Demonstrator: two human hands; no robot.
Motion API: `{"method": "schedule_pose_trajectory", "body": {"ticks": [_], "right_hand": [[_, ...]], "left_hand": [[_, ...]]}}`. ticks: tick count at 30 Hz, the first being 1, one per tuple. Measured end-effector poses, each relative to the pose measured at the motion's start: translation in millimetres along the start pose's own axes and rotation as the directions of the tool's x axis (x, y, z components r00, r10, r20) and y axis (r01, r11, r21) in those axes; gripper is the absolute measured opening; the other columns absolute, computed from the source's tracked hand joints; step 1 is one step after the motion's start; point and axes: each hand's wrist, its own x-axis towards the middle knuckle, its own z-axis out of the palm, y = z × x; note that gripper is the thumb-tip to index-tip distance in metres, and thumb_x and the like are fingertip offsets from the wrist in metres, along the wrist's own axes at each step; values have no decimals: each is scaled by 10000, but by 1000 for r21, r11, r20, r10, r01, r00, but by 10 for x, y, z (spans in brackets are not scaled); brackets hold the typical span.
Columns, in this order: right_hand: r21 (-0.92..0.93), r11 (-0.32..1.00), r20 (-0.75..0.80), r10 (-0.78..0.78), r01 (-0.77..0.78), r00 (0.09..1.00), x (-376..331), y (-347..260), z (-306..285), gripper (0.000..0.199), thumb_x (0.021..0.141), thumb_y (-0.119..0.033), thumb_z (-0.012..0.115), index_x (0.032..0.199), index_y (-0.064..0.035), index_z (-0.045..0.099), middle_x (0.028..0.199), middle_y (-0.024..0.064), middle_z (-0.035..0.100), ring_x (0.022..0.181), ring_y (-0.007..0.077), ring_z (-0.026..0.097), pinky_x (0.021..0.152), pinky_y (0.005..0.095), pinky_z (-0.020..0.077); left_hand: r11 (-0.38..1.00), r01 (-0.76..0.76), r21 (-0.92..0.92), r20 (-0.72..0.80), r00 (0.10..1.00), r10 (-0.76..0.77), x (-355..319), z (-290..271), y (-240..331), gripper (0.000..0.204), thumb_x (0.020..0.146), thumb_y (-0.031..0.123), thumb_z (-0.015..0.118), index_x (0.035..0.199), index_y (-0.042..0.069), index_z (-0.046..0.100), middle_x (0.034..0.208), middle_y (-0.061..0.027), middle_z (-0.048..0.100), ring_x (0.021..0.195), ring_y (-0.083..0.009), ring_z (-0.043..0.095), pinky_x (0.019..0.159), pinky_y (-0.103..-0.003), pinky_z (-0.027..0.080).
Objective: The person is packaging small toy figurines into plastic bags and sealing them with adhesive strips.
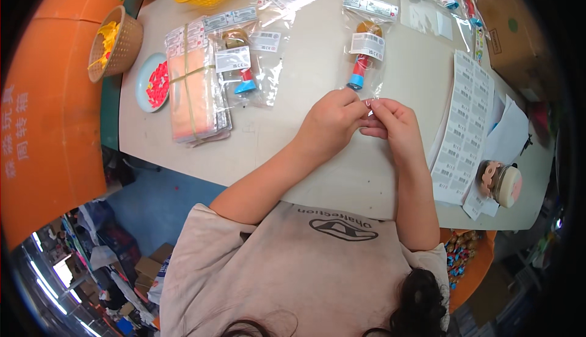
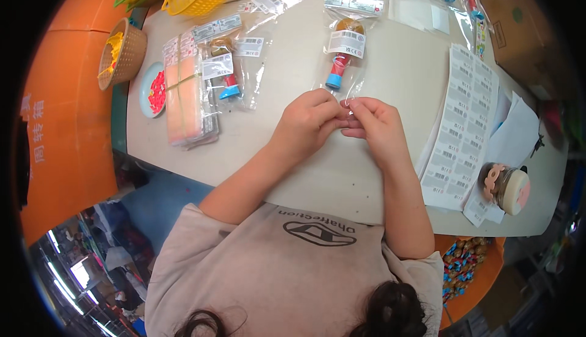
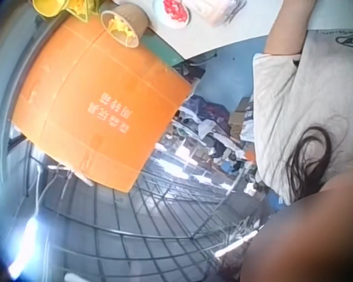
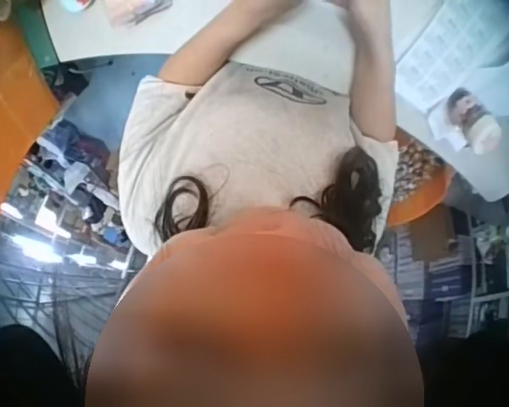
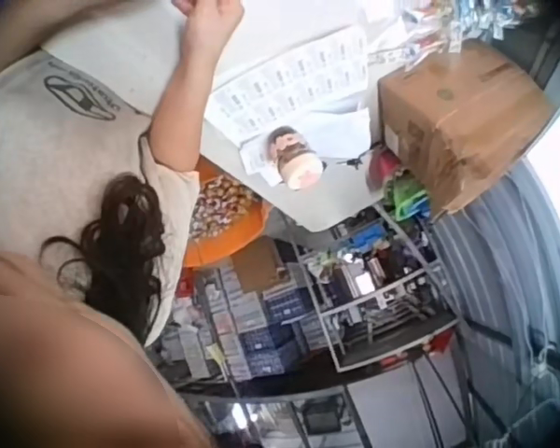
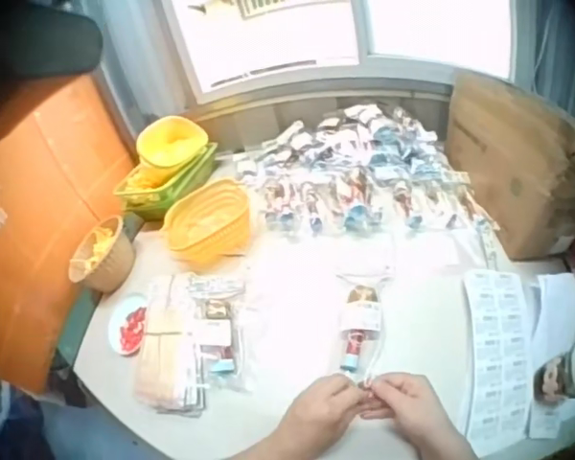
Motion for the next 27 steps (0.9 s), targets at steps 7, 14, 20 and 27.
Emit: {"method": "schedule_pose_trajectory", "body": {"ticks": [7,14,20,27], "right_hand": [[-15,999,-63,-37,36,997,8,52,52,241,964,-168,501,986,40,622,860,77,662,737,134,665,641,226,554],[-116,990,-7,-81,79,997,16,126,55,254,971,-145,481,968,77,604,864,119,661,744,171,669,663,259,558],[-19,998,23,-53,53,998,1,102,37,258,977,-166,480,992,51,618,867,97,666,735,143,659,658,252,555],[-45,997,17,-66,66,998,4,86,45,271,980,-178,477,990,54,616,845,94,665,728,143,661,645,245,552]], "left_hand": [[986,-158,-43,25,987,159,-20,-39,-49,151,723,39,692,844,40,600,815,-98,562,790,-295,563,696,-382,482],[989,-100,-108,123,986,113,-76,-171,-17,156,742,70,689,853,37,585,868,-89,582,817,-282,575,713,-372,491],[996,-74,53,43,997,71,-90,48,-31,142,742,57,656,861,39,583,811,-91,543,773,-274,562,669,-365,486],[990,-122,75,62,991,118,-86,-3,-25,140,740,75,658,847,39,574,818,-101,546,774,-284,560,671,-375,481]]}}
